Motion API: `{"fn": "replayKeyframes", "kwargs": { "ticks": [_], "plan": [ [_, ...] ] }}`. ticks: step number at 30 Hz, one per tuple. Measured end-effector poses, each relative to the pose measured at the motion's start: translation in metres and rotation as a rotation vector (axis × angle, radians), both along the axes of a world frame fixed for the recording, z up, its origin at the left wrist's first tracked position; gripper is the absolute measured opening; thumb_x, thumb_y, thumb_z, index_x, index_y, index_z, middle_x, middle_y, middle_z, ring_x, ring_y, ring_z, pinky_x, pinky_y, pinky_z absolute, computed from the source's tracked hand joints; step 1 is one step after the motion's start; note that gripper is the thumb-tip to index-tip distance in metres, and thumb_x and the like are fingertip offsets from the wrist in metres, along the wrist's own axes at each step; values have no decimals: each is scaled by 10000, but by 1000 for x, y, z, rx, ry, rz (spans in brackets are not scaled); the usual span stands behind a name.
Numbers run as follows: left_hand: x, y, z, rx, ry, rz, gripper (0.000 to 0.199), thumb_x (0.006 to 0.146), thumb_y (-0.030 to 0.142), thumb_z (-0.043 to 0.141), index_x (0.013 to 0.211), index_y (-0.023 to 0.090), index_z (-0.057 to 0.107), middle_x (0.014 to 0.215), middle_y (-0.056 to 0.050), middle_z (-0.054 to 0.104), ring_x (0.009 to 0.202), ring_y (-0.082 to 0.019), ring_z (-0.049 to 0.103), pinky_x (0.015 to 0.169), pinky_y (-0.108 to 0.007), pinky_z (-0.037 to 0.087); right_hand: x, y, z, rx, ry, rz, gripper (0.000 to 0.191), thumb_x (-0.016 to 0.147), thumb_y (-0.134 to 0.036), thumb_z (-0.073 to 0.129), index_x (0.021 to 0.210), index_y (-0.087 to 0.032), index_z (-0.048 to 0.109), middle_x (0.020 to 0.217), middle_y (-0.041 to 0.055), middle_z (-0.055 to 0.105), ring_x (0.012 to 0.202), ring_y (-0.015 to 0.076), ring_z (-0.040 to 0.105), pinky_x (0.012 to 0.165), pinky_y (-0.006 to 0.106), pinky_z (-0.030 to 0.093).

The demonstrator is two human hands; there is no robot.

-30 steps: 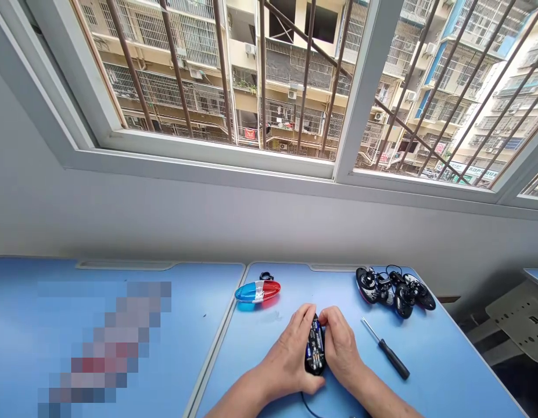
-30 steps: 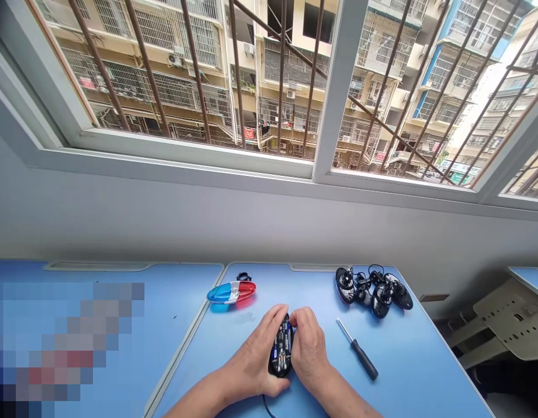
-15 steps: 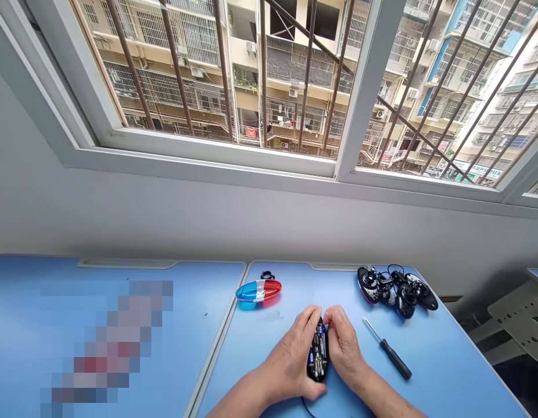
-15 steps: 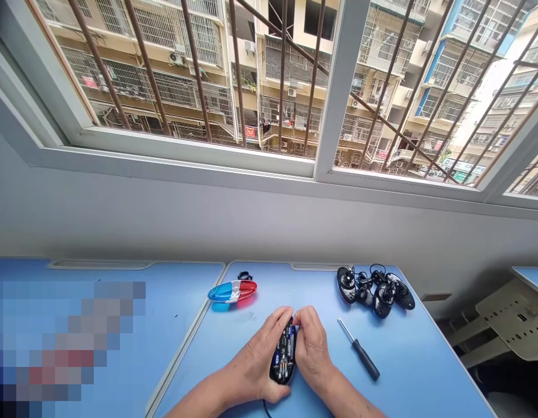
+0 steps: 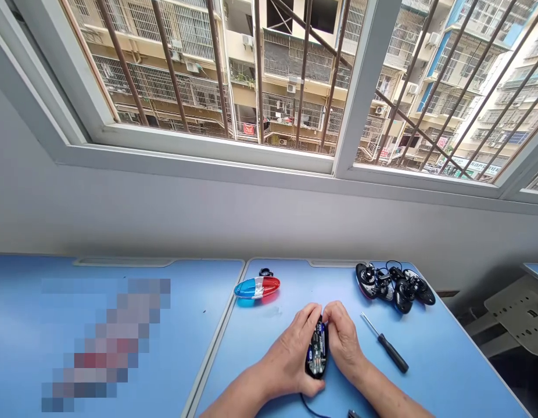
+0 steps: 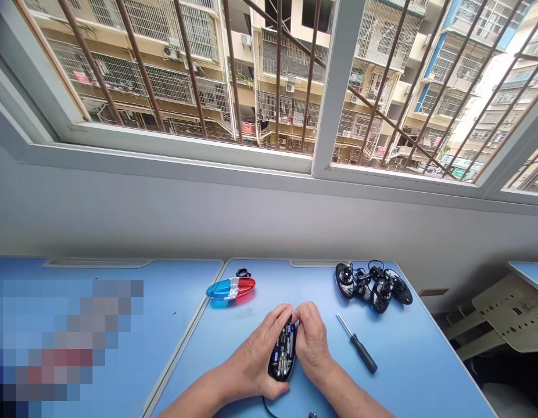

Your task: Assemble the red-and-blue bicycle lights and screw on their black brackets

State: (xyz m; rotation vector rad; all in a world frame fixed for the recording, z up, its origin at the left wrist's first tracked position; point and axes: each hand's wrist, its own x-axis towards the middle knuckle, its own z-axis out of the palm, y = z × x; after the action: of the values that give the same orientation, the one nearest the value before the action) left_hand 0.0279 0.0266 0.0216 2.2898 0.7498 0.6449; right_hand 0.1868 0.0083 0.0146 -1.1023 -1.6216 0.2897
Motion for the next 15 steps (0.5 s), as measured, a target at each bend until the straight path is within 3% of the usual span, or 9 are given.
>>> {"fn": "replayKeyframes", "kwargs": {
  "ticks": [7, 15],
  "plan": [
    [-2, 1, -1, 2, 1, 4, 1256, 484, 222, 784, 1499, 255, 46, 1469, -150, 237, 1355, -409, 284, 1121, -519, 330, 1, -5, 5, 11, -43, 33, 267, 889, -66, 339, 887, -236, 545, 780, 10, 562, 726, 173, 533, 649, 299, 457],
    [-2, 0, -3, 10, 21, 4, 1239, 511, 242, 789, 1512, 222, 60, 1497, -163, 216, 1377, -421, 245, 1135, -521, 303, 5, -11, 8, 78, -172, -44, 350, 830, 10, 346, 933, -237, 570, 820, 26, 571, 748, 182, 548, 652, 301, 466]
  ]
}}
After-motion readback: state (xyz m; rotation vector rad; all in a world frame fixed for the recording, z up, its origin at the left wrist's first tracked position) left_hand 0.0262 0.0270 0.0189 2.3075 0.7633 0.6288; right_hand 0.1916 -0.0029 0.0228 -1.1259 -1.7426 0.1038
